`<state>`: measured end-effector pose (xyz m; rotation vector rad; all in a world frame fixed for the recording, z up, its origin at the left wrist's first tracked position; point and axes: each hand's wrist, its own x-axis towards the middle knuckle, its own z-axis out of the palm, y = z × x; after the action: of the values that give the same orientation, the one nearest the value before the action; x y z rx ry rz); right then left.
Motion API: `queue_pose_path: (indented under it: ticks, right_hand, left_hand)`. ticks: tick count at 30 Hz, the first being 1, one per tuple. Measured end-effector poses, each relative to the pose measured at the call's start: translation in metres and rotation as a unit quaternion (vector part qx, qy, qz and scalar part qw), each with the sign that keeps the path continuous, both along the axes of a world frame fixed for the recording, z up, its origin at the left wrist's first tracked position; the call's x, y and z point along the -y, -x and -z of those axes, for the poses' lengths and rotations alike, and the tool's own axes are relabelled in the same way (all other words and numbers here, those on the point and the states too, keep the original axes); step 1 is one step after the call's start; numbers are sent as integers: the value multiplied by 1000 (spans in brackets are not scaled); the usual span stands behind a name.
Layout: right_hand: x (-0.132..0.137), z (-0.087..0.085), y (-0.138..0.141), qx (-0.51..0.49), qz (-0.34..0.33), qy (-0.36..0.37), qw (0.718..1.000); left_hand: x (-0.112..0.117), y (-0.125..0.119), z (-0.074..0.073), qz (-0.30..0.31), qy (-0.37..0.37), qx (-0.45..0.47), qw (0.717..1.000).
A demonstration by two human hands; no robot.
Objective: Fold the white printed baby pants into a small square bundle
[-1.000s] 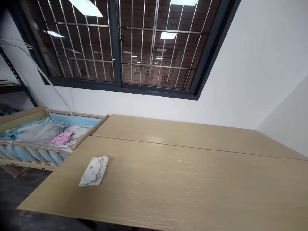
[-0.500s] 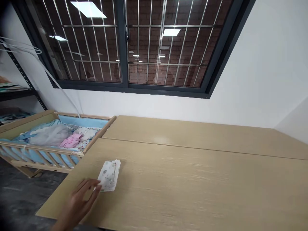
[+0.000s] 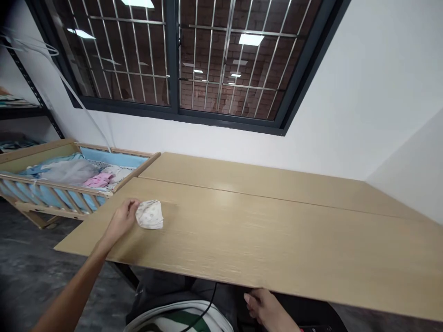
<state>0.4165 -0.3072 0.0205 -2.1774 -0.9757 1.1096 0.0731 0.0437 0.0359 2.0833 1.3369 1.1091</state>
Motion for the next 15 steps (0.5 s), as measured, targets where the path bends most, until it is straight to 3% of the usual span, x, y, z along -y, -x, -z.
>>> queue_pose_path:
  ticks: [3,7,12,15]
  right_hand:
    - [0,-22,6,-20,-45,-52,997]
    - [-16,-76,30,-7,-131,-168,977]
    - [-84,-134,67,123,-25,-363,923]
    - [-129,-160,93,197,-31,-410,890]
  left_hand:
    - [-12,-10,-50,-18,-61,18,998]
    - [-23,-33,-117,8,-124,73,990]
    - [-15,-71,-181,73,-204,88,972]
    - [3,-93,-209,95,-254,60,961]
